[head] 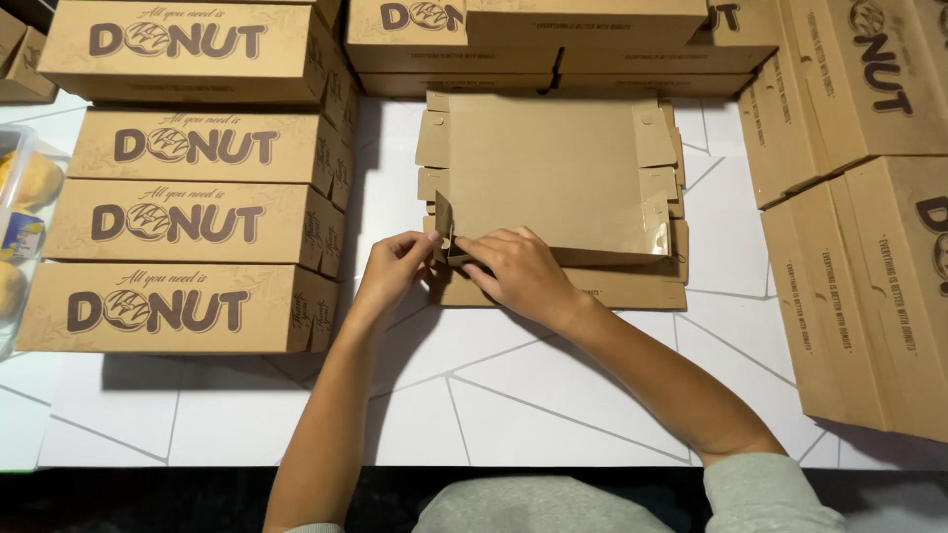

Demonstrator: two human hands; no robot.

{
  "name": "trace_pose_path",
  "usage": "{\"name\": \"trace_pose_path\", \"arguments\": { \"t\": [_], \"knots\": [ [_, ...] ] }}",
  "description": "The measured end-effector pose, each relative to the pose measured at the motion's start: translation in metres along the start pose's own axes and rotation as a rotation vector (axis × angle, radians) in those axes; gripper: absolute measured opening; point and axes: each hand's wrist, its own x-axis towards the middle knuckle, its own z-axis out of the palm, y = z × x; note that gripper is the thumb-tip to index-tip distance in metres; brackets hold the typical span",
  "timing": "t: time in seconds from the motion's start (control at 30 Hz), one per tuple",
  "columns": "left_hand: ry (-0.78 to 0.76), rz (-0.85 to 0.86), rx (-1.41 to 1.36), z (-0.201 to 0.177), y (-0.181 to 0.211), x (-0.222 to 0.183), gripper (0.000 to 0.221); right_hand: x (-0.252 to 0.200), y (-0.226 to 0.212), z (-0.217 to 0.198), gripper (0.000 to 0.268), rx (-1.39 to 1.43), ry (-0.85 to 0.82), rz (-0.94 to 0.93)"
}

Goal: Assembling cardboard donut boxes by folding along pre-scored lines and tucking tabs.

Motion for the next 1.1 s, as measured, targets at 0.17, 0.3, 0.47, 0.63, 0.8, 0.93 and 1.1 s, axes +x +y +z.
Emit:
{"name": "trace_pose_path", "arguments": {
  "t": [0.17,0.3,0.47,0.63,0.8,0.93,1.1],
  "knots": [
    [-0.01,-0.017,-0.02,0.002,0.002,-0.002,0.032,-0.001,-0.002,-0.005,0.039,-0.01,-0.039,0.0],
    [-0.016,0.025,-0.043,0.008,0.002,0.0,0.03,-0.002,-0.004,-0.007,0.041,-0.014,-0.077,0.0],
    [-0.024,0.054,-0.083,0.01,0.005,-0.003,0.028,0.0,-0.004,-0.013,0.044,0.001,-0.089,0.023],
    [-0.029,0.087,-0.124,0.01,-0.001,-0.004,0.028,-0.001,-0.002,-0.007,0.042,-0.005,-0.066,0.013],
    [-0.037,0.121,-0.158,0.014,0.002,-0.008,0.026,-0.001,-0.006,-0.011,0.042,-0.009,-0.046,0.01],
    [-0.046,0.163,-0.169,0.014,0.012,-0.016,0.026,-0.001,-0.008,-0.01,0.041,-0.013,-0.028,0.006],
    [0.005,0.238,0.153,0.016,0.007,-0.01,0.021,-0.005,-0.007,-0.031,0.043,0.143,-0.135,0.016]
  ]
}}
